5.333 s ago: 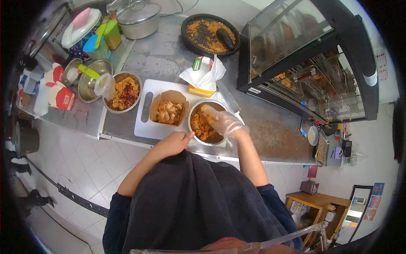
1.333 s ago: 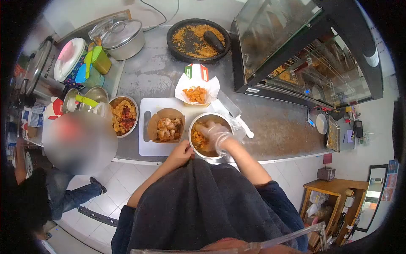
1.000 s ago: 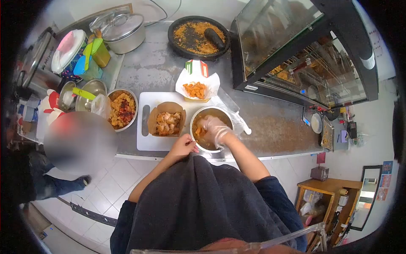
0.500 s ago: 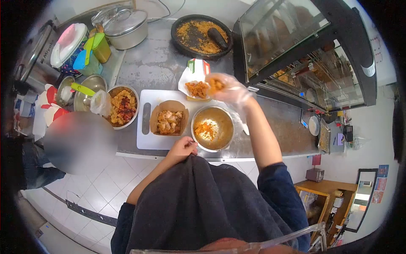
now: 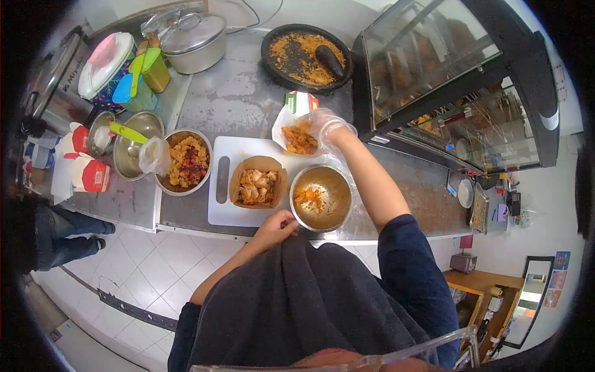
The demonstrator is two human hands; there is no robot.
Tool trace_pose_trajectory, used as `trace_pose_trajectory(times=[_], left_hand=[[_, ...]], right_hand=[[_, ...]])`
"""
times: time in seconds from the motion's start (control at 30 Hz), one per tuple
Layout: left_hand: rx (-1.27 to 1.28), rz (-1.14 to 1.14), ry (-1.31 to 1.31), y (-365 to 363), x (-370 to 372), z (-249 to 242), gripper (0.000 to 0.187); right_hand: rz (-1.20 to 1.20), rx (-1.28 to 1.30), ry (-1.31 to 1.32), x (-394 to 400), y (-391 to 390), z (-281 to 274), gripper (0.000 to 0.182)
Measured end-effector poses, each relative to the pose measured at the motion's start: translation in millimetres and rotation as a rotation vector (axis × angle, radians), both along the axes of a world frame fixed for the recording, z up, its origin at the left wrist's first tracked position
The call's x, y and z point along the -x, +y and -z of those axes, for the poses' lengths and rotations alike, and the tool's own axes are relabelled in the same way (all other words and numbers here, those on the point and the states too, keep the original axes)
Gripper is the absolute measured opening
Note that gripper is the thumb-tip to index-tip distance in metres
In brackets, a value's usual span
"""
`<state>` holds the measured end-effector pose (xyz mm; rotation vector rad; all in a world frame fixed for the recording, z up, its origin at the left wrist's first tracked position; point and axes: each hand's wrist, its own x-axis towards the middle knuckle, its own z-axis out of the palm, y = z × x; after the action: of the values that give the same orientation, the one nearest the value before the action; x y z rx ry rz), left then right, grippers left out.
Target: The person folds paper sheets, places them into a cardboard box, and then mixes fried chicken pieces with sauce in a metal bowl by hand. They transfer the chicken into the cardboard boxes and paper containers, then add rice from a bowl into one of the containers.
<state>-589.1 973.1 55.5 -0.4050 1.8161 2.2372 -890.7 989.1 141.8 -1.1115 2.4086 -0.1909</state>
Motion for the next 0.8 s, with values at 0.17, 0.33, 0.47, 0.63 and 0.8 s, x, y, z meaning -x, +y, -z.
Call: trace_pose_trajectory(times=[0.17, 0.33, 0.47, 0.63, 0.8], left_hand=[[-0.017, -0.046, -0.054, 10.8, 11.3, 8.7, 0.017], [-0.072, -0.137, 0.044, 16.7, 14.2, 12.9, 0.017], [-0.127, -0.091, 0.009, 14.9, 15.8, 7.1, 0.021], [-0.059, -0.166, 0.017, 23.4, 9.4, 10.2, 0.019], [-0.121, -0.172, 0.021, 24.9, 6.6, 9.8, 0.017]], right_hand=[[0.134, 0.13, 0.028, -42.2, 40.6, -50.2, 0.028], [-0.112, -0.138, -0.098, -122.6, 98.1, -14.4, 0.025], [-0.091, 0.027, 0.097, -166.1, 109.6, 41.5, 0.022], [0.19, 0.182, -0.021, -130.1, 137.2, 76.6, 0.029], [0.287, 0.124, -0.245, -121.4, 143.2, -10.5, 0.023]])
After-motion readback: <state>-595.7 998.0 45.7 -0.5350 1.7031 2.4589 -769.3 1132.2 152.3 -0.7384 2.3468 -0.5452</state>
